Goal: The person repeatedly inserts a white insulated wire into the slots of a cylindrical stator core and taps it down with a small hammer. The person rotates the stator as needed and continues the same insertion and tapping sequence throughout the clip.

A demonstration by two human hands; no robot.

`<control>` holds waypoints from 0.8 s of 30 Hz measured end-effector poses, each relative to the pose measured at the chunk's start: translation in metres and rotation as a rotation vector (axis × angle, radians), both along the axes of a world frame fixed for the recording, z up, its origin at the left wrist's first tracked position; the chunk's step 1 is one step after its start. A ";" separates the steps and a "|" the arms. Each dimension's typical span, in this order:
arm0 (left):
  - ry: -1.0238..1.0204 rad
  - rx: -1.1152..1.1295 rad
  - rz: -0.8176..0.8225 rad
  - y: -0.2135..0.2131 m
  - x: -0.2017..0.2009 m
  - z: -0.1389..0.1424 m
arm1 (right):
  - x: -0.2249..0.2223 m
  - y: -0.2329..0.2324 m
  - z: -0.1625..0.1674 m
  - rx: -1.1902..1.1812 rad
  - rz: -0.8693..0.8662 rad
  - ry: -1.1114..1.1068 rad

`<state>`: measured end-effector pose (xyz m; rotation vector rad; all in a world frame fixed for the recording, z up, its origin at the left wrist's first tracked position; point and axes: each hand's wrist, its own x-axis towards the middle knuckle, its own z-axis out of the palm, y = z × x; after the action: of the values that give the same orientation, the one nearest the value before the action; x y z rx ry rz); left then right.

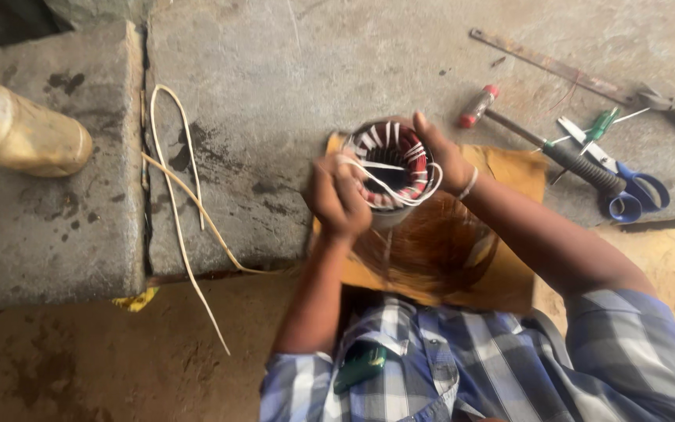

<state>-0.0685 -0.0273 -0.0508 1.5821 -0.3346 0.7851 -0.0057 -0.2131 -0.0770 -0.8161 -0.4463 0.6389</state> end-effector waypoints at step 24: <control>-0.084 0.476 -0.834 0.003 0.022 0.087 | -0.084 -0.077 0.056 -0.831 -0.773 -0.917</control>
<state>-0.0470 -0.0247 0.0358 1.6283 -1.2162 0.1140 -0.0898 -0.2899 -0.0208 -1.9590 -0.6288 -0.3726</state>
